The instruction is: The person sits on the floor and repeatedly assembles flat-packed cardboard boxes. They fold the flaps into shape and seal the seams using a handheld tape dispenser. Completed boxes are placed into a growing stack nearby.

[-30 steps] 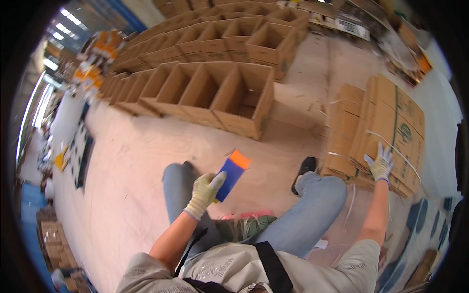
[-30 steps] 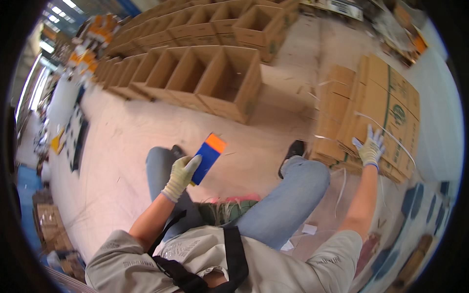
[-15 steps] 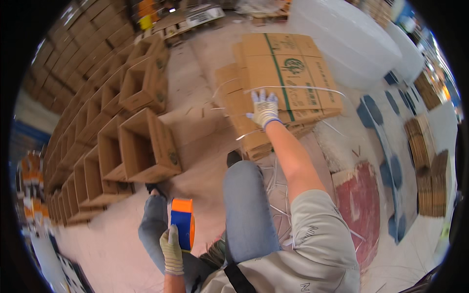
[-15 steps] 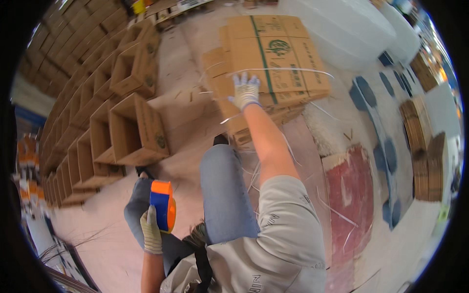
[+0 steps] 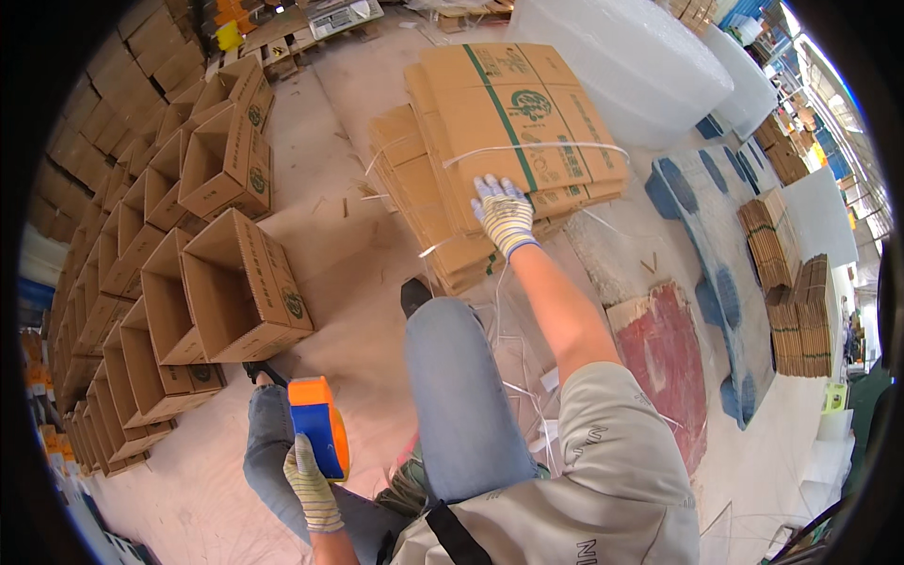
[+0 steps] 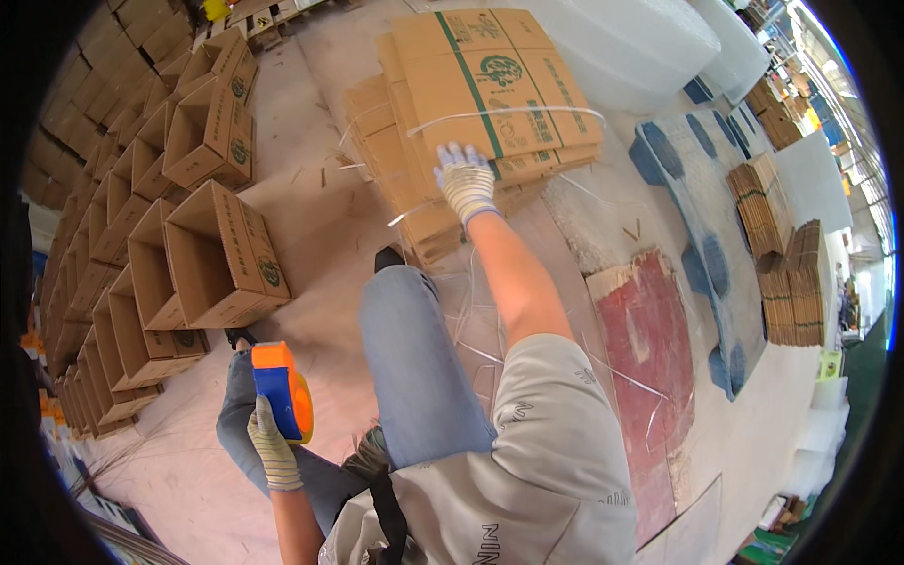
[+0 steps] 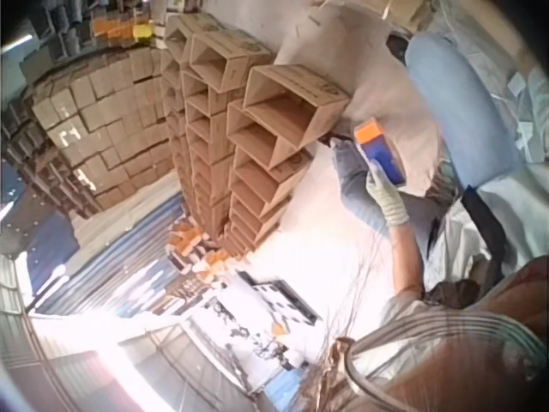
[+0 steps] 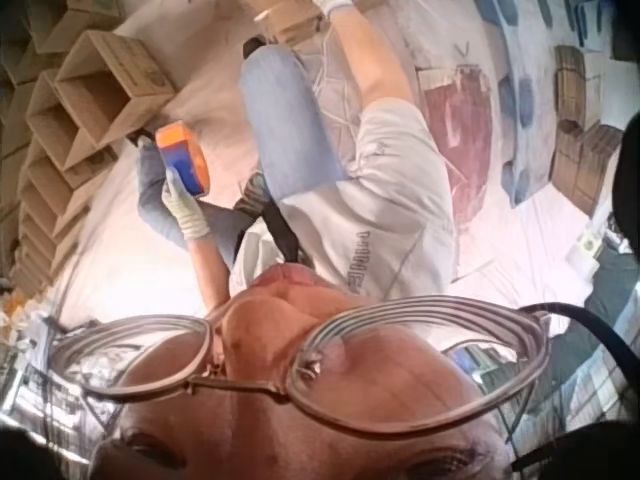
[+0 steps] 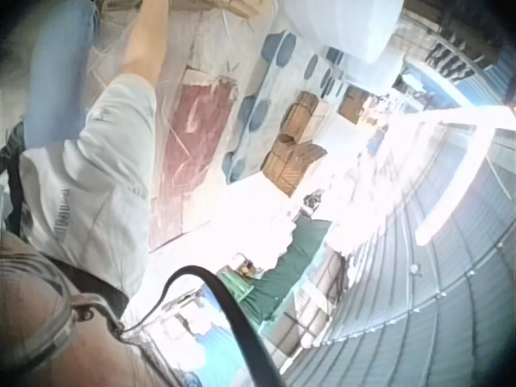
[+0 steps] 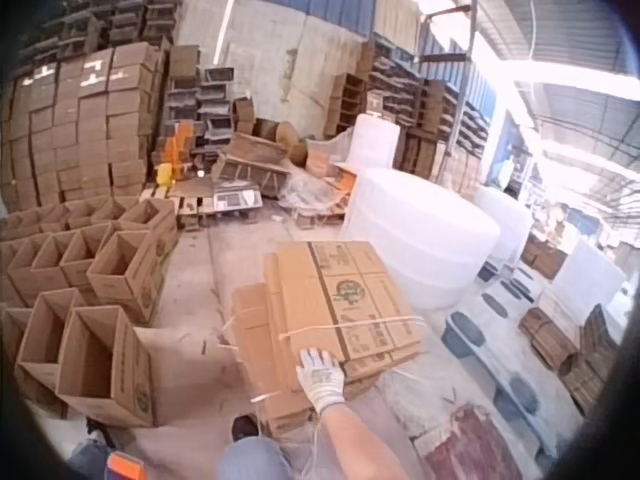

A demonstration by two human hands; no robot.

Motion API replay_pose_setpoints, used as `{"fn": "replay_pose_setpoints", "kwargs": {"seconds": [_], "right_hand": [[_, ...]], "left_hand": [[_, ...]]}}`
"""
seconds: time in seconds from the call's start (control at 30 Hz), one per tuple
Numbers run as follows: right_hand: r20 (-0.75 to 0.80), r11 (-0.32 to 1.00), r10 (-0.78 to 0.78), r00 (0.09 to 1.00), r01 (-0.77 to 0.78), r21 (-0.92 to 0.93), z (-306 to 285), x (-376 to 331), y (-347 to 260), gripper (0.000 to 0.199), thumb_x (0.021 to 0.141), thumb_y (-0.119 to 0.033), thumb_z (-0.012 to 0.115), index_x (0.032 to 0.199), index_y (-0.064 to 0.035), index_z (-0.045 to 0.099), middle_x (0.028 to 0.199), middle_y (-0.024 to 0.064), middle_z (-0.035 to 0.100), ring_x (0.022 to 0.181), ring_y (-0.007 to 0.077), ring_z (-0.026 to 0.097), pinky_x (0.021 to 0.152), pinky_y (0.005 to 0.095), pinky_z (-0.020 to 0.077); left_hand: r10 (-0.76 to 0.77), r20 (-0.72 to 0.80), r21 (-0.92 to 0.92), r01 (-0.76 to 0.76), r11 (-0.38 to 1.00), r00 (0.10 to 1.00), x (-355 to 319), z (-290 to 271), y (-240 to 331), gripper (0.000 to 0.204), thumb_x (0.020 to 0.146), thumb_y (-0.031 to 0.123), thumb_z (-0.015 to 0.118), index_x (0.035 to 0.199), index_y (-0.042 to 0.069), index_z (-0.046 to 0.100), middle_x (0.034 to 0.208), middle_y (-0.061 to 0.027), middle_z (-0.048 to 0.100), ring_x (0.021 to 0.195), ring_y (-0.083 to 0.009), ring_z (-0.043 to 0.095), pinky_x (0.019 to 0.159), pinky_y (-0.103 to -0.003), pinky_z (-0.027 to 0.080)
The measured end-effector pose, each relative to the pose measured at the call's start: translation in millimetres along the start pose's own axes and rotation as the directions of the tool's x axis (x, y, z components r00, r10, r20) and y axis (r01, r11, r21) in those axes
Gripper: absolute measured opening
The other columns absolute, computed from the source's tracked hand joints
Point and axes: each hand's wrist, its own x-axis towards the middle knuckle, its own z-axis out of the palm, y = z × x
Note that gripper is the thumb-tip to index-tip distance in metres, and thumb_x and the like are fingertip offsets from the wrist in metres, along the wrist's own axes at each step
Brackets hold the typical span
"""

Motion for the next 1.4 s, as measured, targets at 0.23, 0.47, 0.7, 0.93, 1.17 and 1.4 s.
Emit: {"fn": "replay_pose_setpoints", "kwargs": {"seconds": [0.23,0.47,0.7,0.93,1.17,1.4], "right_hand": [[0.024,0.958,0.286,0.958,-0.285,-0.038,-25,-32,73,0.042,0.084,-0.032,0.055,0.12,-0.0108,0.056,0.13,0.0112,0.049,0.119,0.0326,0.045,0.099,0.0495,0.0356],[-0.015,0.985,0.17,0.985,-0.17,0.037,-31,-1,23,0.061,0.083,-0.045,0.055,0.136,-0.018,0.041,0.141,0.0155,0.036,0.13,0.0346,0.031,0.107,0.0523,0.0191],[-0.261,0.984,0.175,0.949,-0.175,0.025,17,-33,106,0.045,0.084,-0.03,0.058,0.126,-0.0159,0.051,0.129,0.0122,0.047,0.117,0.0362,0.042,0.098,0.0496,0.0334],[0.003,0.232,0.904,0.427,-0.497,0.836,15,-32,144,0.048,0.081,-0.03,0.069,0.114,0.0004,0.052,0.113,0.0169,0.056,0.085,0.0243,0.059,0.071,0.0359,0.0512],[0.675,-0.553,0.405,0.616,-0.423,0.718,-106,-29,95,0.034,0.081,-0.03,0.07,0.105,-0.0101,0.057,0.08,0.0119,0.064,0.054,0.0113,0.057,0.037,0.0204,0.04],[0.046,-0.25,0.346,0.937,0.044,0.967,-186,-104,9,0.035,0.08,-0.025,0.07,0.107,-0.0072,0.055,0.091,0.0109,0.064,0.063,0.0138,0.061,0.038,0.0201,0.0439]], "left_hand": [[0.045,-0.054,0.077,-0.041,0.996,0.998,-8,-7,5,0.041,0.086,0.047,0.06,0.075,0.008,0.058,0.066,0.0069,0.052,0.057,-0.0018,0.044,0.052,-0.019,0.036],[0.009,-0.014,0.109,-0.007,0.994,1.0,16,-13,-22,0.039,0.086,0.045,0.062,0.074,0.008,0.058,0.063,0.007,0.051,0.054,-0.0025,0.043,0.049,-0.019,0.036],[0.009,-0.056,0.024,-0.007,1.0,0.998,28,18,5,0.04,0.085,0.046,0.062,0.075,0.007,0.059,0.064,0.0053,0.054,0.053,-0.0032,0.046,0.049,-0.019,0.037],[-0.027,0.01,0.109,0.026,0.994,1.0,52,7,-16,0.041,0.087,0.044,0.06,0.085,0.002,0.063,0.075,0.0022,0.058,0.065,-0.005,0.05,0.06,-0.019,0.041],[0.331,0.029,0.063,-0.333,0.941,0.943,28,26,21,0.033,0.094,0.021,0.052,0.117,-0.001,0.055,0.118,-0.0077,0.054,0.104,-0.0143,0.051,0.092,-0.028,0.04],[0.282,0.385,0.086,-0.339,0.937,0.879,42,59,80,0.038,0.096,0.034,0.044,0.112,0.003,0.06,0.1,-0.0065,0.062,0.08,-0.0129,0.058,0.069,-0.025,0.046]]}}
